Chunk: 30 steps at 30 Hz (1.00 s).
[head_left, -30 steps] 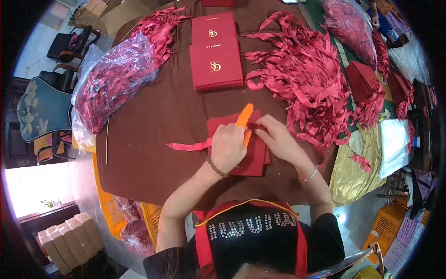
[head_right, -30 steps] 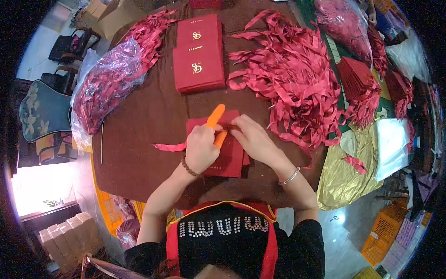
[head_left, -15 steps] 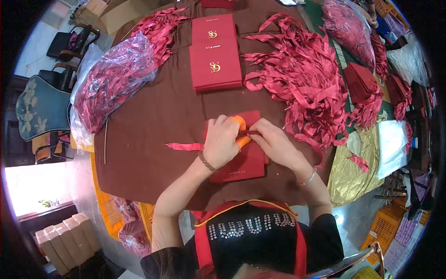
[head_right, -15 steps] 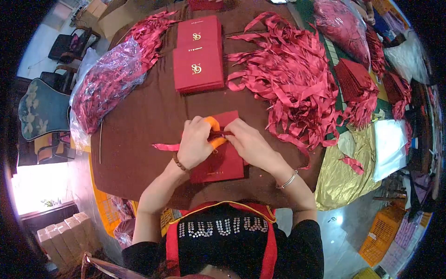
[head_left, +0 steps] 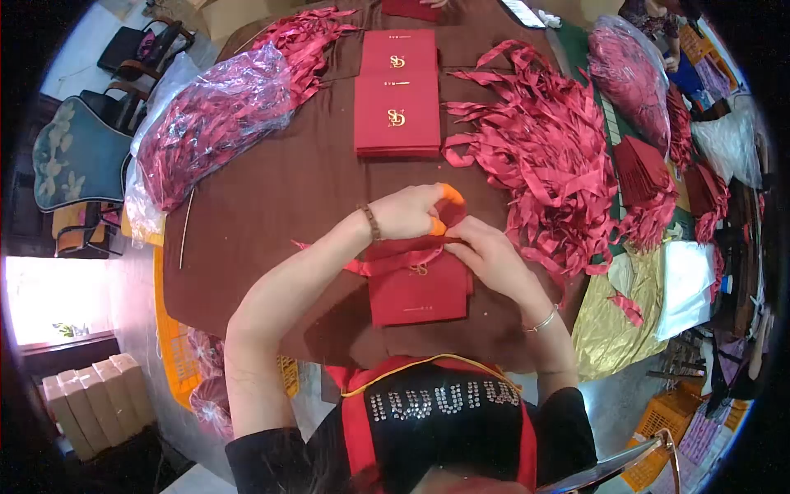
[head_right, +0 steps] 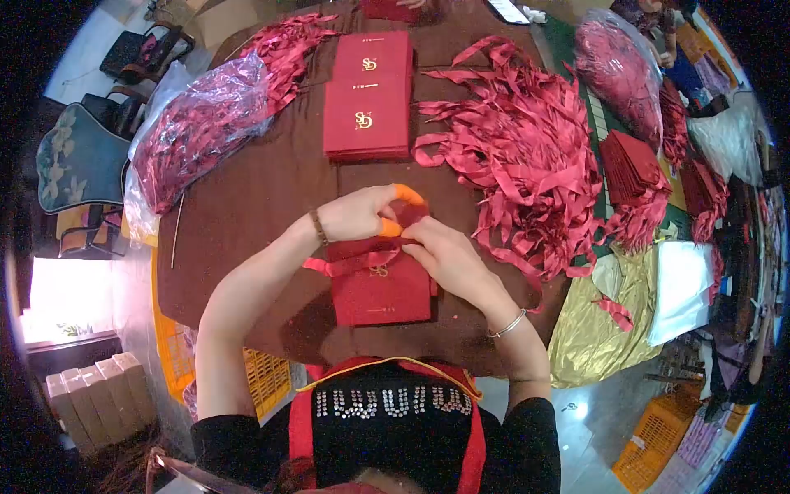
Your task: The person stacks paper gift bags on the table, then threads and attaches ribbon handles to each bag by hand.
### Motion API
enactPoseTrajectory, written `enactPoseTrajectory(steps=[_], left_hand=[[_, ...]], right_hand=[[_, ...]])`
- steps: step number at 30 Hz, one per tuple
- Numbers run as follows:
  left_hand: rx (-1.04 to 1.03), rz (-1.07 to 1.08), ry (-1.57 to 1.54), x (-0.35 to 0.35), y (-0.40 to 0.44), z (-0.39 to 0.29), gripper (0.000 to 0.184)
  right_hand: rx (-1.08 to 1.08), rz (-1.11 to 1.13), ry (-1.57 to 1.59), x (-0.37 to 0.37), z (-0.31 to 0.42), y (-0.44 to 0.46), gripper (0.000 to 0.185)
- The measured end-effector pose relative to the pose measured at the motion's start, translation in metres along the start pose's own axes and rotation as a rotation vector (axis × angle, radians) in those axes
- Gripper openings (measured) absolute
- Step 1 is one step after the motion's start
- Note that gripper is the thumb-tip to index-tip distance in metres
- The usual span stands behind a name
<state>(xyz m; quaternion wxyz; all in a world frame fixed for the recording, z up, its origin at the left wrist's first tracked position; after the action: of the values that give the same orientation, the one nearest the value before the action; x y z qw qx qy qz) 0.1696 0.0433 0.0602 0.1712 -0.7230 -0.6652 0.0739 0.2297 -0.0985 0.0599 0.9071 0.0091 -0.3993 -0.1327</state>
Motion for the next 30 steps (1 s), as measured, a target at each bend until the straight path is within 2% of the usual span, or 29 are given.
enactPoseTrajectory(steps=[7,10,12,13,15,17,18,19,21,23,25,27,29,30], left_hand=[[0.004,0.008,-0.187,-0.007,0.011,0.021,0.051],[0.046,-0.102,-0.240,-0.011,0.008,0.018,0.050],[0.079,-0.282,-0.230,-0.013,0.003,0.013,0.048],[0.078,-0.285,-0.232,-0.013,0.005,0.012,0.048],[0.005,-0.484,-0.337,-0.002,0.006,0.010,0.046],[-0.052,-0.551,-0.347,0.011,0.011,0.015,0.048],[-0.147,-0.600,-0.320,0.017,0.009,0.009,0.045],[-0.241,-0.650,-0.291,0.022,0.006,0.004,0.043],[-0.312,-0.614,-0.298,0.030,-0.001,0.001,0.045],[-0.423,-0.719,-0.017,0.039,-0.014,-0.002,0.041],[-0.447,-0.715,-0.005,0.045,-0.043,-0.001,0.038],[-0.282,-0.492,0.180,0.030,-0.070,-0.002,0.036],[-0.311,-0.352,0.444,0.009,-0.090,0.007,0.037],[-0.288,-0.426,0.544,-0.004,-0.099,0.006,0.035]], right_hand=[[-0.005,-0.001,-0.055,0.002,0.002,-0.003,0.014],[-0.019,-0.027,-0.050,0.004,0.002,-0.003,0.014],[-0.026,-0.037,-0.026,0.006,0.001,-0.002,0.014],[-0.013,0.017,0.004,0.007,0.000,-0.002,0.014],[0.002,0.076,0.032,0.003,0.002,-0.002,0.015],[0.100,0.054,0.086,-0.001,0.008,-0.005,0.016],[0.014,0.060,0.058,0.002,0.005,-0.004,0.018],[0.014,0.063,0.057,0.004,0.005,-0.003,0.018],[-0.090,0.087,0.068,0.007,-0.001,-0.001,0.019],[-0.114,0.096,0.039,0.005,-0.009,-0.001,0.020],[-0.254,-0.012,0.072,0.002,-0.022,-0.003,0.017],[-0.324,0.011,0.135,-0.002,-0.032,-0.004,0.018],[-0.389,0.043,0.182,-0.005,-0.035,-0.005,0.018],[-0.390,0.044,0.180,-0.006,-0.036,-0.005,0.018]])
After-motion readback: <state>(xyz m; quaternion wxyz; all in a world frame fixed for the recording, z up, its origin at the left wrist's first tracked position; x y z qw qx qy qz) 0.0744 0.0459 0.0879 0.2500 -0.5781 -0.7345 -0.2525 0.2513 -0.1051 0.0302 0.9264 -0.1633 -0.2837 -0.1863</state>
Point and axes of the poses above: each hand's wrist, its own y-axis towards the middle knuckle, its own x-axis out of the back of the hand, z = x × y, the point moved 4 cm from there along y, towards the middle knuckle, and after that the axes turned 14 degrees about -y, right-handed, at the moved point
